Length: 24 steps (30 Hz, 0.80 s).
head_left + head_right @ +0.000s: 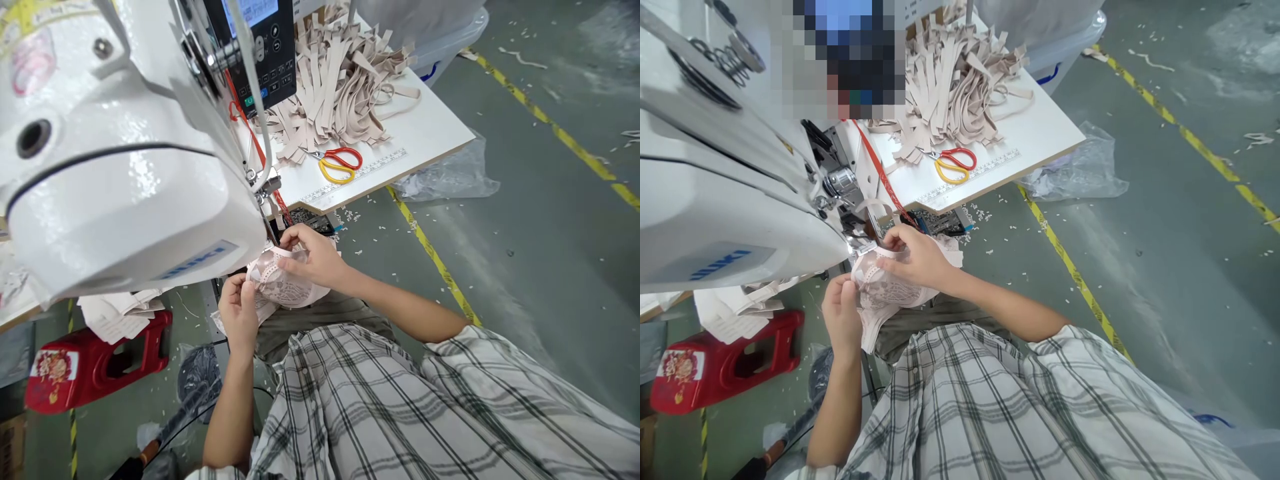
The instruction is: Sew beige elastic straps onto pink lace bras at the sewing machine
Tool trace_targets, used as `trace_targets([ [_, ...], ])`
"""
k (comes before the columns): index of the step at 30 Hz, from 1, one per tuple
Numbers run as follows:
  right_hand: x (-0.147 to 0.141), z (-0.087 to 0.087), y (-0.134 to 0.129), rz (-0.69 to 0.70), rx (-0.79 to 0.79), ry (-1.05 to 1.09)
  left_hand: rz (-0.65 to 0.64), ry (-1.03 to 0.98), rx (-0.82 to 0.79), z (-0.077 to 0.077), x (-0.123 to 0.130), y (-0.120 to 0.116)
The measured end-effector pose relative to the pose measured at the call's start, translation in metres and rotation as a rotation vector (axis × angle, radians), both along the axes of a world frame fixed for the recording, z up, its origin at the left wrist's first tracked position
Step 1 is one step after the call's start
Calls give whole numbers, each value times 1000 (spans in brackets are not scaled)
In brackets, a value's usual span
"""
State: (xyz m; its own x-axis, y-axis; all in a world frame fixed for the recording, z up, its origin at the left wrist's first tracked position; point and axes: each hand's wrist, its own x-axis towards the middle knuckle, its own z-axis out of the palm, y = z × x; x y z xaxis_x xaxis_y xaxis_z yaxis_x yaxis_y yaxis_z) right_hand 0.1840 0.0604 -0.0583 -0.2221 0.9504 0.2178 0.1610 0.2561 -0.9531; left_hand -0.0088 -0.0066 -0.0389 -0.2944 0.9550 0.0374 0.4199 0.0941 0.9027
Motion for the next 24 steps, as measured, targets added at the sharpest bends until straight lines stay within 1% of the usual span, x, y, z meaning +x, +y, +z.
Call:
trace_targets([
  [3, -6, 4, 0, -19, -50, -32, 12, -34, 4, -1, -1, 0],
  [5, -10, 5, 1, -25, -111, -29, 19, -66, -9, 0, -2, 1],
  [8, -12, 6, 3, -18, -215, 34, 15, -110, -28, 1, -1, -1],
  [10, -9, 7, 1, 17, -296, 97, -12, -172, -29, 1, -1, -4],
  [13, 5, 12, -7, 128, -430, 196, -130, -300, -77, -3, -2, -9],
  [15, 16, 16, -16, 188, -480, 247, -224, -427, -180, -7, 0, -10],
  [17, 24, 21, -28, 234, -506, 255, -290, -567, -309, -8, 8, -10],
  [19, 29, 23, -40, 294, -521, 235, -368, -721, -437, -3, 19, -10],
  [21, 30, 17, -49, 372, -478, 164, -446, -861, -515, 7, 30, -9],
  [22, 31, 11, -53, 419, -422, 90, -458, -928, -518, 15, 32, -8],
  [23, 32, 2, -56, 465, -345, -19, -438, -985, -488, 24, 31, -7],
  [24, 34, -8, -59, 509, -260, -155, -383, -1030, -437, 34, 26, -5],
])
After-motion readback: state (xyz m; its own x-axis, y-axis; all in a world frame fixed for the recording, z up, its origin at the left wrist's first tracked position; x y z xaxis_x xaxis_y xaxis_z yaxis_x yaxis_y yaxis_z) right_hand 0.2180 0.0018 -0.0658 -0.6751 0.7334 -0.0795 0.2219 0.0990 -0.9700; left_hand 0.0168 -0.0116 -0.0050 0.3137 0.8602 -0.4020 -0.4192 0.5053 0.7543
